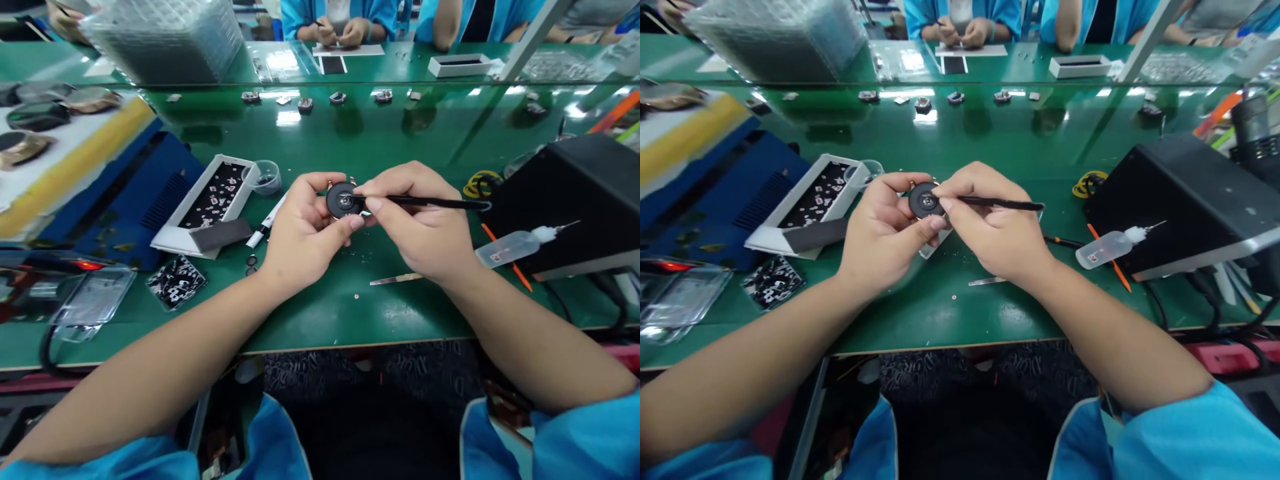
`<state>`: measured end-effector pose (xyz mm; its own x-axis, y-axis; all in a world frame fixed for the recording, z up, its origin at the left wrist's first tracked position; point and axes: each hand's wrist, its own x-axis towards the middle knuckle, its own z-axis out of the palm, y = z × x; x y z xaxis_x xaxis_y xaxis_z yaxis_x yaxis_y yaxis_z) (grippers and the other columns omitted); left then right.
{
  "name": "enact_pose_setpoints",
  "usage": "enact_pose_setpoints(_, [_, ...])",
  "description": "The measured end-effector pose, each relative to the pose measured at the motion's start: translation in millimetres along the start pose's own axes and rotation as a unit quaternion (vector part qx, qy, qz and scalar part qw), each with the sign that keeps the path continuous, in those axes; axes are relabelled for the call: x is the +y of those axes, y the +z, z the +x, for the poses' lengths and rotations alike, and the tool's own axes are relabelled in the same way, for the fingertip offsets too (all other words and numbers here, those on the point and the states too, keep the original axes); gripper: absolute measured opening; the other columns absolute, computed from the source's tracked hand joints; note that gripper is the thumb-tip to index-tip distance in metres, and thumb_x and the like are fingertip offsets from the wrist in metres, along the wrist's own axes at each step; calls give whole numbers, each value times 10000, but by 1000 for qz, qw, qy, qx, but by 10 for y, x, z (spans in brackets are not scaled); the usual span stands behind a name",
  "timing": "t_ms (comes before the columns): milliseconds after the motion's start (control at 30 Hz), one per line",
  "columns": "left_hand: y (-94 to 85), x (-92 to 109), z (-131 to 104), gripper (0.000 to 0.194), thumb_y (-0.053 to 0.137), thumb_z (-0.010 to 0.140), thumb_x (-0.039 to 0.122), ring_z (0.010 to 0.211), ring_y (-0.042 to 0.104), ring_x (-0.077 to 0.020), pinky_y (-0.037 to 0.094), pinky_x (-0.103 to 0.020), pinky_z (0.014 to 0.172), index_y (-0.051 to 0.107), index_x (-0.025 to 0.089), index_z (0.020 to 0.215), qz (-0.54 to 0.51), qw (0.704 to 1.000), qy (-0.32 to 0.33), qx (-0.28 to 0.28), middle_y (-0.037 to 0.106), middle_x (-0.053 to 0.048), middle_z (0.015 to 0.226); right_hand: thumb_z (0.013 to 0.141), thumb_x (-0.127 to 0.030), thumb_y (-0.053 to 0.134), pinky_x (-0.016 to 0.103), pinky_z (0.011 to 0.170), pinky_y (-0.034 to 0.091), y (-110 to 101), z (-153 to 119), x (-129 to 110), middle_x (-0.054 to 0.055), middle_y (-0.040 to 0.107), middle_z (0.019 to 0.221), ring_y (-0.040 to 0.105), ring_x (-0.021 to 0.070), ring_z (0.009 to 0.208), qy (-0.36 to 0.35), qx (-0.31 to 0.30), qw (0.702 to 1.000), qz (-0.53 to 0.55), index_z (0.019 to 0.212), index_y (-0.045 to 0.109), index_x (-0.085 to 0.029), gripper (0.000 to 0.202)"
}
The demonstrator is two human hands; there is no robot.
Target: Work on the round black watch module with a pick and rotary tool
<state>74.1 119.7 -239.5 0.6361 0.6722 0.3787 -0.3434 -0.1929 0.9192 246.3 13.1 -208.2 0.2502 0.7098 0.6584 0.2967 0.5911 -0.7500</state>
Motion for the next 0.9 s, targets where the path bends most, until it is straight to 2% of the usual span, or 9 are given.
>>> enact_pose_setpoints(67, [-1, -1, 2, 758, 1150, 827, 465, 736, 772, -98, 602, -191, 553, 631, 254, 1339, -3, 1000, 3, -6, 829, 1, 1090, 1013, -118, 851, 292, 832, 707, -2, 4, -2, 8, 867, 1003, 836, 150, 947, 2, -15, 1000, -1, 988, 905, -233, 130])
enact_pose_setpoints(233, [-18, 3, 1, 763, 1142, 836, 482, 817, 808, -145, 622, -234, 573, 636, 268, 1365, 2, 1000, -18, -1, 820, -20, 1102, 1020, -183, 859, 334, 848, 744, 11, 3, -33, 21, 866, 1023, 836, 171, 943, 48, 24, 999, 5, 985, 902, -244, 83])
enact_pose_setpoints(300, [-28, 3, -1, 788, 1152, 819, 497, 822, 809, -156, 622, -248, 576, 635, 275, 1370, 3, 1000, -25, -3, 823, -26, 1113, 1010, -194, 861, 332, 843, 745, 10, 3, -38, 21, 866, 1015, 830, 170, 933, 44, 14, 999, 1, 979, 902, -246, 73])
enact_pose_setpoints(400, [-31, 10, -3, 799, 1159, 809, 497, 808, 800, -153, 618, -254, 576, 633, 277, 1368, -1, 1000, -29, -8, 832, -27, 1129, 992, -212, 872, 322, 829, 741, -3, 8, -31, 21, 862, 995, 827, 170, 927, 50, -5, 999, -3, 955, 889, -241, 50])
enact_pose_setpoints(500, [-21, 24, -2, 767, 1139, 839, 501, 830, 809, -159, 622, -253, 585, 625, 270, 1360, -5, 999, -32, -5, 832, -28, 1104, 1016, -255, 877, 326, 816, 753, -14, 12, -17, 30, 869, 1045, 842, 183, 968, 63, 13, 998, 9, 984, 889, -242, 36])
enact_pose_setpoints(667, [-7, 22, 5, 801, 1179, 776, 461, 789, 796, -134, 612, -228, 561, 638, 267, 1334, -12, 1000, -26, 0, 832, -16, 1117, 997, -214, 892, 327, 849, 739, -26, 20, -10, 16, 863, 995, 824, 166, 921, 32, -22, 999, -1, 962, 906, -249, 51])
enact_pose_setpoints(800, [2, 27, 3, 719, 1128, 856, 465, 788, 797, -124, 616, -212, 565, 641, 267, 1347, -13, 1000, -24, -1, 824, -9, 1082, 1014, -226, 876, 309, 805, 745, -18, 10, -16, 20, 863, 1021, 830, 165, 936, 56, 5, 998, 14, 982, 907, -247, 50])
enact_pose_setpoints(900, [2, 40, 6, 757, 1157, 812, 455, 808, 808, -127, 625, -204, 569, 643, 269, 1336, -17, 999, -31, 3, 829, -11, 1102, 1003, -240, 873, 317, 796, 754, -17, 3, -13, 25, 867, 1026, 835, 177, 950, 67, 2, 998, 11, 981, 903, -246, 37])
